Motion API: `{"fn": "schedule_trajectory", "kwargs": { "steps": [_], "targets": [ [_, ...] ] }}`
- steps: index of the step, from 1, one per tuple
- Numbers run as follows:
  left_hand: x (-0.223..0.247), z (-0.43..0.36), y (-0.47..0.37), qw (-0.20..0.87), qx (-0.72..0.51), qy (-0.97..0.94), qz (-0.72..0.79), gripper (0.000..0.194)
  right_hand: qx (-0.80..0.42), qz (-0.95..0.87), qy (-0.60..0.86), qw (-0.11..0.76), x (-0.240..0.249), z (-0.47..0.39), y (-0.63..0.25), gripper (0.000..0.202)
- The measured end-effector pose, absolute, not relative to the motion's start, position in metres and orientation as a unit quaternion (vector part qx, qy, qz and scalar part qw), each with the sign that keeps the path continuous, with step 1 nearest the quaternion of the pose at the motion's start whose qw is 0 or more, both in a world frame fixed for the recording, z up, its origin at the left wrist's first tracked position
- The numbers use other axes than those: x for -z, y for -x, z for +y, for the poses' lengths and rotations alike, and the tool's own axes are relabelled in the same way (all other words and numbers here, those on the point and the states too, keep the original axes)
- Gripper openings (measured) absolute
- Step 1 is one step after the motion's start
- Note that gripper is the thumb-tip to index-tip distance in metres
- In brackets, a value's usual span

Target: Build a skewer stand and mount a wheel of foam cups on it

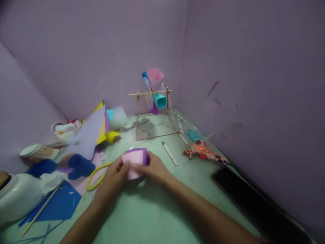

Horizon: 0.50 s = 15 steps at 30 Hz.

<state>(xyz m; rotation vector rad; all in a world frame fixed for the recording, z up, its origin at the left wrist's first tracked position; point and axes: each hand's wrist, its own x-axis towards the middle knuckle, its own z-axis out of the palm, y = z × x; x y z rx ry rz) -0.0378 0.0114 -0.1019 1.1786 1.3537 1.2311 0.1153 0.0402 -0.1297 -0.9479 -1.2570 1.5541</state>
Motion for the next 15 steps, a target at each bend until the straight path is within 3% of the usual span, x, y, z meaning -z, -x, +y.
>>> {"fn": "schedule_trajectory", "kwargs": {
  "steps": [3,11,15],
  "targets": [
    [0.108,0.015,0.037,0.516,-0.497,-0.434,0.546,0.028,-0.650,-0.499,0.393,0.417,0.132,0.040,-0.115,0.054],
    [0.112,0.016,0.036,0.631,-0.482,-0.357,0.493,0.056,-0.684,-0.492,0.408,0.352,0.132,0.048,-0.119,0.058],
    [0.111,0.016,0.036,0.641,-0.483,-0.343,0.488,0.060,-0.666,-0.515,0.401,0.361,0.133,0.048,-0.120,0.056]
  ]
}}
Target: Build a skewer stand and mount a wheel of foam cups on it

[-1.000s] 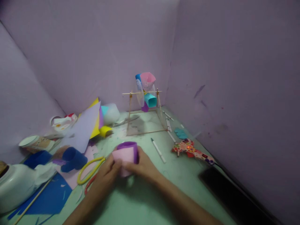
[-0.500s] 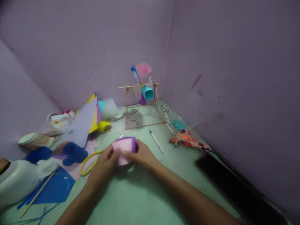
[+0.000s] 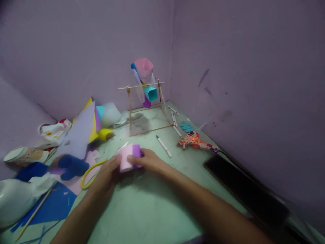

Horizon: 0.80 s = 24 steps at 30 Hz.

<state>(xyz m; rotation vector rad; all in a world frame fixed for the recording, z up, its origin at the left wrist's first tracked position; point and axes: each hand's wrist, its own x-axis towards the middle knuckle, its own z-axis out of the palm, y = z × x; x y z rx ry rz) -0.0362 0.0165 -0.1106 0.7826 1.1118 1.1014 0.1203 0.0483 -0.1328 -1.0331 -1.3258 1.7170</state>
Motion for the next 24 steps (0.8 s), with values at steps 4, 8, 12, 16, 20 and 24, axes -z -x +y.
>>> {"fn": "schedule_trajectory", "kwargs": {
  "steps": [4,8,12,16,20,24],
  "targets": [
    [0.112,0.017,0.040,0.617,-0.480,-0.390,0.487,0.055,-0.641,-0.542,0.381,0.387,0.131,0.047,-0.121,0.056],
    [0.115,0.016,0.044,0.544,-0.483,-0.479,0.491,0.055,-0.625,-0.577,0.338,0.402,0.124,0.047,-0.124,0.066],
    [0.117,0.013,0.044,0.479,-0.488,-0.555,0.474,0.068,-0.606,-0.611,0.314,0.400,0.121,0.046,-0.124,0.081],
    [0.118,0.012,0.040,0.453,-0.446,-0.600,0.486,0.078,-0.602,-0.612,0.310,0.408,0.127,0.045,-0.121,0.091],
    [0.117,0.012,0.037,0.453,-0.449,-0.577,0.510,0.082,-0.607,-0.614,0.295,0.409,0.132,0.049,-0.123,0.088],
    [0.121,0.015,0.038,0.526,-0.512,-0.467,0.493,0.070,-0.642,-0.595,0.280,0.394,0.133,0.057,-0.130,0.085]
  ]
}}
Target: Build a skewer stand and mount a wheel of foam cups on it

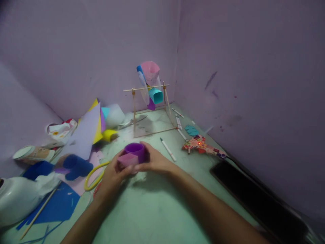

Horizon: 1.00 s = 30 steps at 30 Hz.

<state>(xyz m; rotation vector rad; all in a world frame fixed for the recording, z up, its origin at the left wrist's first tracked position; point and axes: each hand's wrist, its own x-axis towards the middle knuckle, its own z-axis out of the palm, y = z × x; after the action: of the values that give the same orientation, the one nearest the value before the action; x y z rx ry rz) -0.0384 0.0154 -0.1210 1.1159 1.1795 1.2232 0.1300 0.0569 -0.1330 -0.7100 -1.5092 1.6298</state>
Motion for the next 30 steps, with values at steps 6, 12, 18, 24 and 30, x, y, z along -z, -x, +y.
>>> {"fn": "schedule_trajectory", "kwargs": {
  "steps": [6,12,18,24,30],
  "targets": [
    [0.122,0.025,0.050,0.551,-0.577,-0.375,0.472,0.046,-0.593,-0.539,0.416,0.430,0.133,0.063,-0.134,0.081],
    [0.091,0.015,0.053,0.643,-0.594,-0.288,0.389,0.053,-0.456,-0.535,0.422,0.572,0.107,0.046,-0.134,0.046],
    [0.085,-0.001,0.042,0.712,-0.481,-0.369,0.354,0.099,-0.714,-0.519,0.229,0.409,0.093,0.029,-0.129,0.080],
    [0.089,0.001,0.048,0.629,-0.467,-0.474,0.402,0.086,-0.573,-0.618,0.288,0.454,0.097,0.031,-0.128,0.069],
    [0.085,0.001,0.044,0.576,-0.408,-0.572,0.418,0.054,-0.564,-0.655,0.258,0.432,0.092,0.029,-0.128,0.057]
  ]
}}
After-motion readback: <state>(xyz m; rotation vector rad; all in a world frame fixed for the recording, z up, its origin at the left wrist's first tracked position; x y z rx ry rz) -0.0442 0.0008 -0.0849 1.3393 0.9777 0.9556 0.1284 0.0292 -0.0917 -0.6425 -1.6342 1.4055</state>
